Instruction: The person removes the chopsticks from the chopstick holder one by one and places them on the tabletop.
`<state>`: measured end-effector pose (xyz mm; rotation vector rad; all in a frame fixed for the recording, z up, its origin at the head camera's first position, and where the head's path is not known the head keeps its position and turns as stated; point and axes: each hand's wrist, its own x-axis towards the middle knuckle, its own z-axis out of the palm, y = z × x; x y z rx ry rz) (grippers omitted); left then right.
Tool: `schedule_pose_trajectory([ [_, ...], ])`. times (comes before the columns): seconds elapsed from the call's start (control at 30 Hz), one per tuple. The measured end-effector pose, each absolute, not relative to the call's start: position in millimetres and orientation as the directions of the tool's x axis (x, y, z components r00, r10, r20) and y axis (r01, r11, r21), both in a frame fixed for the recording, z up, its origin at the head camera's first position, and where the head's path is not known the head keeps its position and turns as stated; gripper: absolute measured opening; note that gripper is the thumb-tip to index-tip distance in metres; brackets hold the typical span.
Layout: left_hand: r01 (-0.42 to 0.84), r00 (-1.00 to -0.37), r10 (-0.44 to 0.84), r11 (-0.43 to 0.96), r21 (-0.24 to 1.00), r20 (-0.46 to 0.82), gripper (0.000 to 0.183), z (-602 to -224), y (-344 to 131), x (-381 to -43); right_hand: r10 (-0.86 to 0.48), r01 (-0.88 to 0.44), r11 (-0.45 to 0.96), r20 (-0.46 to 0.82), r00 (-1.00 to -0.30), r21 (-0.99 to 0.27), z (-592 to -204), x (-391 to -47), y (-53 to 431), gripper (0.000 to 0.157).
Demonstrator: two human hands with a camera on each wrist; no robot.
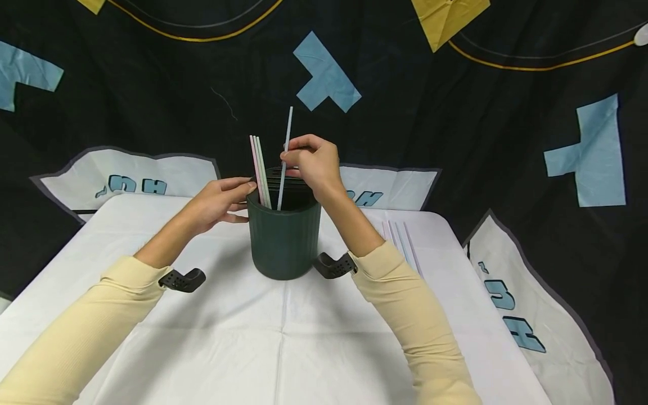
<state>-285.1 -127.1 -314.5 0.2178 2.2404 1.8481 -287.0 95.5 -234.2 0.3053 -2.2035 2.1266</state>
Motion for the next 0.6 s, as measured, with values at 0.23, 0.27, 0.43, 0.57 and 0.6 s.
schedule_pose_trajectory([
  [0.23, -0.031, -0.964, 0.253, 0.204, 0.978, -0.083, 0.059, -316, -126, -285, 0.010, -0.225, -0.080, 0.225, -0.974, -0.971, -216, -287, 118, 0.014],
  [0.27, -0.030, -0.964, 0.253, 0.204, 0.979, -0.083, 0.059, -316, -127, -284, 0.022, -0.228, -0.087, 0.227, -0.974, -0.970, -213, -288, 121, 0.014],
  [0.43, -0.029, -0.964, 0.253, 0.203, 0.979, -0.081, 0.059, -316, -126, -283, 0.072, -0.232, -0.123, 0.224, -0.972, -0.965, -202, -289, 137, 0.012],
  [0.57, -0.025, -0.964, 0.254, 0.206, 0.978, -0.078, 0.058, -315, -125, -283, 0.098, -0.230, -0.162, 0.216, -0.971, -0.960, -196, -287, 148, 0.016],
  [0.6, -0.020, -0.964, 0.255, 0.207, 0.978, -0.074, 0.058, -314, -125, -284, 0.106, -0.231, -0.171, 0.215, -0.971, -0.958, -194, -287, 151, 0.017],
])
